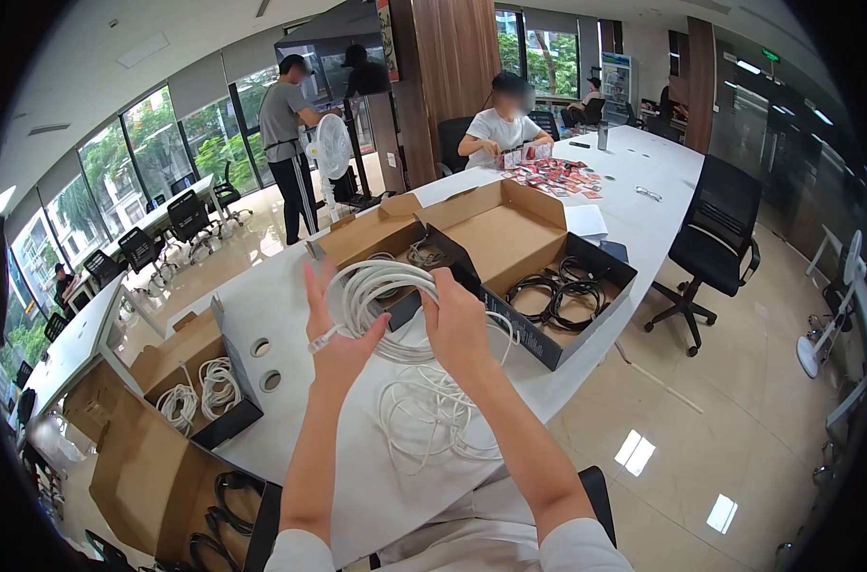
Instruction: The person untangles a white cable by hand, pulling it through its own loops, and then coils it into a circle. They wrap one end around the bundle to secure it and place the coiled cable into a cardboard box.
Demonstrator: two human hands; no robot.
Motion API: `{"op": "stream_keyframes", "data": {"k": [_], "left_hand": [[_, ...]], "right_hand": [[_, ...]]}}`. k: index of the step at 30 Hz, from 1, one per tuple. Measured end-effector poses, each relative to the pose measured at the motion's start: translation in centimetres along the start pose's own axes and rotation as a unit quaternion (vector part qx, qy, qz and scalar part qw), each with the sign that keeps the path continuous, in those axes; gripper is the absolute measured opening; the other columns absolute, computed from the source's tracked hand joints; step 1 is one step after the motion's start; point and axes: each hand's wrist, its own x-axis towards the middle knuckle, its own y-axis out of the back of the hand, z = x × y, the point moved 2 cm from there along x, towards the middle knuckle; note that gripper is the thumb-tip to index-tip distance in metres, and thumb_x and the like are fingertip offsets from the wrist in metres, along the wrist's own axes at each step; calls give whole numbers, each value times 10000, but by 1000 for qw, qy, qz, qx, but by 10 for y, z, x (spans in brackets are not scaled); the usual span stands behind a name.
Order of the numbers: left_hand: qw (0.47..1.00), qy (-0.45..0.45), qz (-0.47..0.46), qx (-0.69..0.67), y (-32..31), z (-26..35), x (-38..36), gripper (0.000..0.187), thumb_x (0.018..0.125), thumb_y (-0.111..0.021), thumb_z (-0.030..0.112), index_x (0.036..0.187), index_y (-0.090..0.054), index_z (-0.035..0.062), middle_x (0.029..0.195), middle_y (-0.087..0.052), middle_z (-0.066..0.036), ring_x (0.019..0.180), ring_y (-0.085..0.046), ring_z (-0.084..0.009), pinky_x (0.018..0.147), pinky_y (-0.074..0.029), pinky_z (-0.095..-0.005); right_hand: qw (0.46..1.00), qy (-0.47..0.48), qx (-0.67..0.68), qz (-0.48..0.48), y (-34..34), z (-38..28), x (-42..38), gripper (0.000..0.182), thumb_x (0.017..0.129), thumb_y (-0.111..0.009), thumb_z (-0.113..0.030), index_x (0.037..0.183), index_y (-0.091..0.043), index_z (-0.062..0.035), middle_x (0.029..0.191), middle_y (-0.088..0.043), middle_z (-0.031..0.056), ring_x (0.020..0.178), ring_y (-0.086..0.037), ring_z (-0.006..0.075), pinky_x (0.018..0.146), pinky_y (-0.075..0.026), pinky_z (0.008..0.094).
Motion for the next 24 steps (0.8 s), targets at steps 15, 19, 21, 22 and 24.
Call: {"op": "stream_keyframes", "data": {"k": [15, 19, 21, 22, 24], "left_hand": [[793, 396, -137, -442, -13, -21, -17, 199, 937, -613, 206, 963, -637, 10, 594, -547, 1, 493, -486, -75, 514, -426, -277], [711, 451, -86, -532, -5, -26, -15, 190, 959, -568, 217, 931, -612, 35, 529, -346, 60, 422, -294, -54, 453, -310, -256], [679, 481, -36, -553, -2, -30, -13, 175, 970, -541, 208, 935, -593, 45, 526, -271, 73, 415, -230, -50, 442, -266, -246], [666, 491, -18, -562, 1, -36, -12, 168, 975, -528, 207, 946, -582, 50, 527, -247, 75, 418, -216, -49, 443, -256, -242], [642, 504, 16, -577, 5, -44, -10, 151, 982, -507, 200, 974, -562, 59, 531, -219, 75, 422, -200, -47, 447, -243, -233]], "right_hand": [[990, -35, 126, -57, 3, -9, 3, 195, 906, -618, -143, 1041, -570, -11, 732, -622, 109, 619, -604, 260, 570, -453, 318], [914, -132, 367, -106, -12, 16, -3, 272, 954, -570, -220, 1154, -551, -37, 928, -599, -8, 808, -539, 86, 693, -441, 251], [885, -151, 435, -69, -13, 19, -6, 316, 974, -532, -246, 1216, -523, -43, 1039, -573, 2, 925, -528, 89, 777, -440, 254], [902, -172, 393, -46, -21, 30, -12, 328, 979, -520, -254, 1229, -516, -40, 1071, -563, 9, 964, -515, 91, 804, -434, 262], [928, -215, 306, 3, -40, 46, -32, 353, 990, -497, -269, 1254, -502, -36, 1136, -544, 23, 1043, -488, 95, 859, -423, 279]]}}
